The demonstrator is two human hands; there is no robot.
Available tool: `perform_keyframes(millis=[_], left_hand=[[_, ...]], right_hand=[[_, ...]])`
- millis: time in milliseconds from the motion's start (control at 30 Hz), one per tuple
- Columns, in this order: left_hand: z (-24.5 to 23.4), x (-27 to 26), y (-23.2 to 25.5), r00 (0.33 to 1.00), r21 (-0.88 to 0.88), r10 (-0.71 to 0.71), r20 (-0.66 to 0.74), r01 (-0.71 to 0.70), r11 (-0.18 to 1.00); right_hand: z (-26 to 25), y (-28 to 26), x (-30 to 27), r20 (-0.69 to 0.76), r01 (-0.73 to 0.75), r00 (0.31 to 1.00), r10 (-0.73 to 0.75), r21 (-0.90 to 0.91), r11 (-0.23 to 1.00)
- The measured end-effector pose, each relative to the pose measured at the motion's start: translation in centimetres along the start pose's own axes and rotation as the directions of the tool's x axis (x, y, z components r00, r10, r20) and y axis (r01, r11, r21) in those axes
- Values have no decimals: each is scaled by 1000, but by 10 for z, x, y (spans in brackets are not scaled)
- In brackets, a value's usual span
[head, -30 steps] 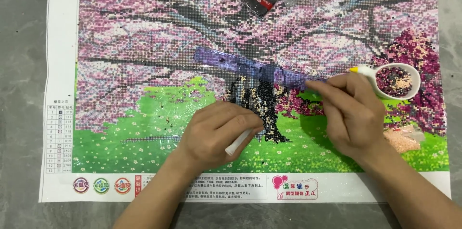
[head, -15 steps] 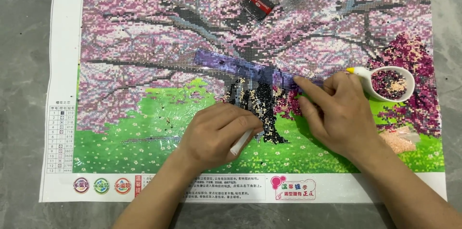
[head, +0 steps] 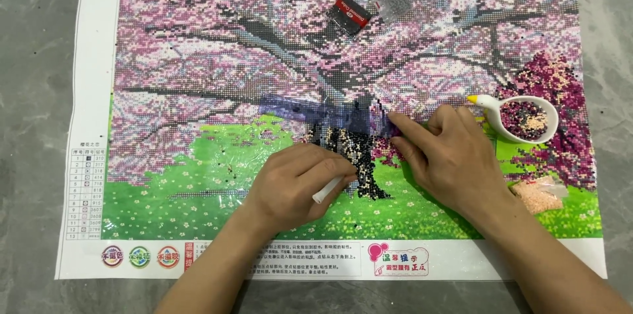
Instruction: Using a specialized pen tool to pick up small resin diamonds and place them onto a pre-printed sticky canvas.
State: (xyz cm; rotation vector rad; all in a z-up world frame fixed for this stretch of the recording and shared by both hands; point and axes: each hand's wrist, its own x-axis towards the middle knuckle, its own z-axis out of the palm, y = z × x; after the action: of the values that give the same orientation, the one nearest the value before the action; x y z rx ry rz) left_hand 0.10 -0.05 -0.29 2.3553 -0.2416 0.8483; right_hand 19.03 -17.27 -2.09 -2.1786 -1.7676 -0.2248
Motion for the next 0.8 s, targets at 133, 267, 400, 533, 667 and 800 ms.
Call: perform_keyframes(millis=[133,267,400,533,667,800], left_hand=[[-2,1,1,1000,-3,-17,3,17,1000],[-2,0,1,1000,22,-2,0,2,1000],[-3,1,1,1000,26,3,-13,-2,1000],[-3,0,1,1000,23,-2,-13,3,1000],[-1,-2,0,1000,36,3,-12,-3,999],[0,-3,-1,1000,42,6,-5,-6,999]], right_hand=[[-2,0,1,-77,48,996,-46,26,999],[-4,-2,1,-77,81,994,-74,80,994],[-8,-5,3,-95,165,984,-150,178,970],[-2,-1,1,-107,180,981,-162,198,964],[2,6,-1,0,-4,1000,4,38,999],[-4,1,5,97,-52,994,58,-62,997]])
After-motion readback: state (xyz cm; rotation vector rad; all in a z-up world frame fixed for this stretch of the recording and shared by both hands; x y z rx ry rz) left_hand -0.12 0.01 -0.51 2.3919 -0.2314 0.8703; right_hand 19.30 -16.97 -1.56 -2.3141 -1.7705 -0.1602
